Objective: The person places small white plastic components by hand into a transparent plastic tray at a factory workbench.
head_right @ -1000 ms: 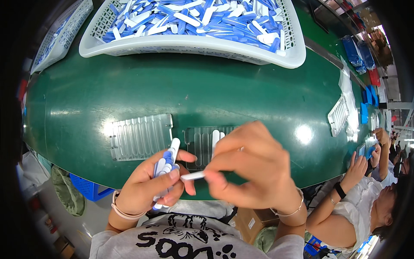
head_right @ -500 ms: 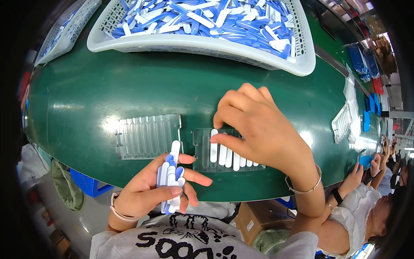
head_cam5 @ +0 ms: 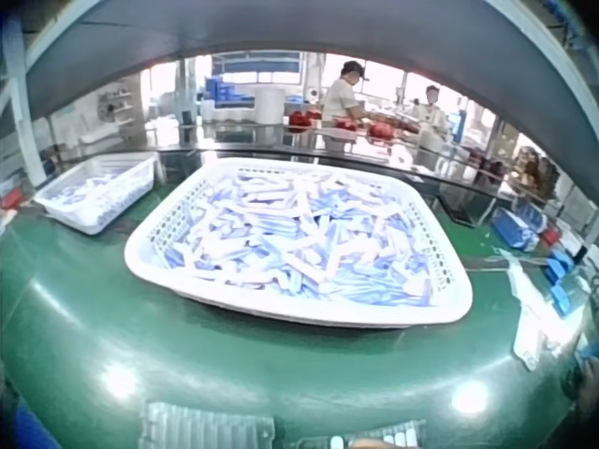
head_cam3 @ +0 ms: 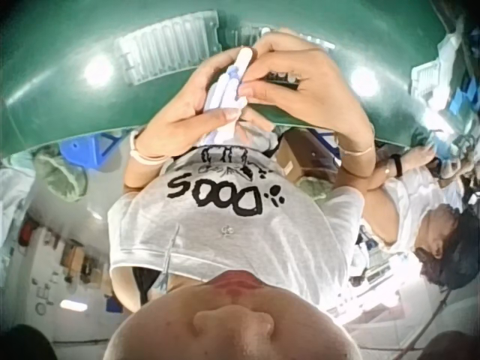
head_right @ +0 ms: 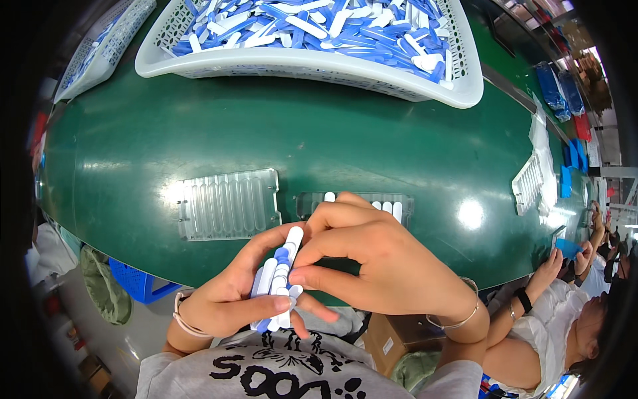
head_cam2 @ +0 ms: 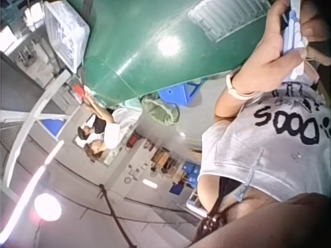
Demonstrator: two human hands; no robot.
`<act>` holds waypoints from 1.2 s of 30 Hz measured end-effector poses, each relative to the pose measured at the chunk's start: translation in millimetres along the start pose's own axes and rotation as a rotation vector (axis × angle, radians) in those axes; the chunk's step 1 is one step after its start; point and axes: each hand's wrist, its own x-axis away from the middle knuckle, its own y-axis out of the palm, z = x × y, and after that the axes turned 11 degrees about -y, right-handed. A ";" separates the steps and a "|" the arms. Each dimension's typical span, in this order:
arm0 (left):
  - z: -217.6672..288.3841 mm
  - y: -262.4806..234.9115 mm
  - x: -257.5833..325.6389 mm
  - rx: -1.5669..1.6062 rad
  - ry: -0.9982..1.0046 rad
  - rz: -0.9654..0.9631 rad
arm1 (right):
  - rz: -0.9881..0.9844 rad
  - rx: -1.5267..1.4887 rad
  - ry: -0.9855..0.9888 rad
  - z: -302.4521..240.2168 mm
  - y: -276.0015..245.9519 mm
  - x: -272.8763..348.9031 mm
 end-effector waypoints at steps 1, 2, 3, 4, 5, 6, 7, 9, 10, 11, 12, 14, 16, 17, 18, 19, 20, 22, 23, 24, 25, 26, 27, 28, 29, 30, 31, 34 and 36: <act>-0.5 -0.1 0.9 -0.014 0.003 0.035 | 0.009 -0.069 0.040 -1.4 0.2 0.8; -0.9 -0.2 1.8 -0.029 0.006 0.070 | 0.007 -0.071 0.037 -1.2 3.0 1.4; -0.3 -1.0 0.6 -0.066 0.011 0.093 | 0.082 -0.020 0.054 0.4 6.3 2.2; 1.1 -1.8 0.3 -0.067 0.012 0.094 | 0.157 0.031 0.070 1.2 7.8 2.6; 2.5 -2.8 0.6 -0.084 -0.003 0.112 | 0.157 0.031 0.068 1.6 5.3 2.9; 3.2 -3.8 0.7 -0.100 -0.019 0.130 | 0.198 0.059 0.075 2.8 1.3 3.3; 2.4 -4.1 0.7 -0.081 -0.038 0.149 | 0.240 0.088 0.082 3.1 -1.2 3.4; 3.8 -4.3 1.8 -0.083 -0.052 0.120 | 0.227 0.091 0.066 0.5 -0.5 3.5; 4.9 -3.3 2.5 -0.084 -0.065 0.091 | 0.214 0.095 0.051 -2.1 0.4 3.4; 2.8 3.9 2.6 -0.111 -0.074 0.215 | 0.175 0.067 0.078 -6.9 3.4 0.5; 2.2 2.8 3.2 -0.114 -0.076 0.213 | 0.178 0.068 0.078 -6.1 4.7 -0.1; 0.9 -1.1 4.3 -0.066 -0.123 0.117 | 0.135 0.099 0.054 -2.8 6.5 -0.5; 0.0 2.0 4.0 -0.043 -0.082 0.127 | 0.163 0.055 0.079 -5.1 8.1 -1.8; -0.3 3.0 3.9 -0.020 -0.040 0.136 | 0.130 -0.034 0.161 -8.0 8.6 -1.3; 0.1 2.8 3.6 -0.019 -0.041 0.136 | 0.099 -0.121 0.245 -9.7 8.8 -0.4; 1.0 2.3 3.1 -0.065 -0.045 0.145 | 0.098 -0.121 0.245 -8.6 9.2 0.5; 1.8 1.9 2.9 -0.110 -0.050 0.154 | 0.116 -0.147 0.233 -6.2 9.8 1.7; -0.1 -2.2 1.8 -0.107 -0.033 0.108 | 0.135 -0.168 0.223 -3.9 6.8 3.6; -0.8 -3.8 1.6 -0.104 -0.017 0.064 | 0.165 -0.153 0.219 -2.5 2.8 2.9; 0.2 -3.8 1.7 -0.104 -0.016 0.065 | 0.195 -0.138 0.214 -1.9 0.4 1.9; 1.7 -3.3 1.9 -0.119 -0.029 0.063 | 0.190 -0.183 0.283 -5.5 -0.2 0.7; 2.9 -2.7 2.3 -0.134 -0.043 0.062 | 0.190 -0.183 0.283 -6.1 1.1 -0.3; 3.4 -1.9 2.5 -0.134 -0.042 0.062 | 0.151 -0.123 0.213 -6.4 2.5 -1.2; 3.9 -1.1 2.8 -0.138 -0.064 0.066 | 0.113 -0.064 0.143 -6.7 3.6 -2.1; 3.8 -0.6 2.7 -0.141 -0.086 0.071 | 0.112 -0.061 0.176 -8.1 3.3 -3.3; 2.7 -0.4 2.8 -0.142 -0.086 0.072 | 0.112 -0.061 0.174 -7.4 2.5 -2.8; 0.8 -0.2 2.1 -0.157 -0.046 0.091 | 0.134 -0.096 0.184 -5.5 0.9 -1.4; -2.6 -0.4 3.0 -0.138 -0.009 0.131 | 0.263 -0.243 0.223 -1.0 4.1 1.4; -1.6 -2.4 4.0 -0.103 -0.011 0.152 | 0.400 -0.128 0.087 1.6 2.2 3.0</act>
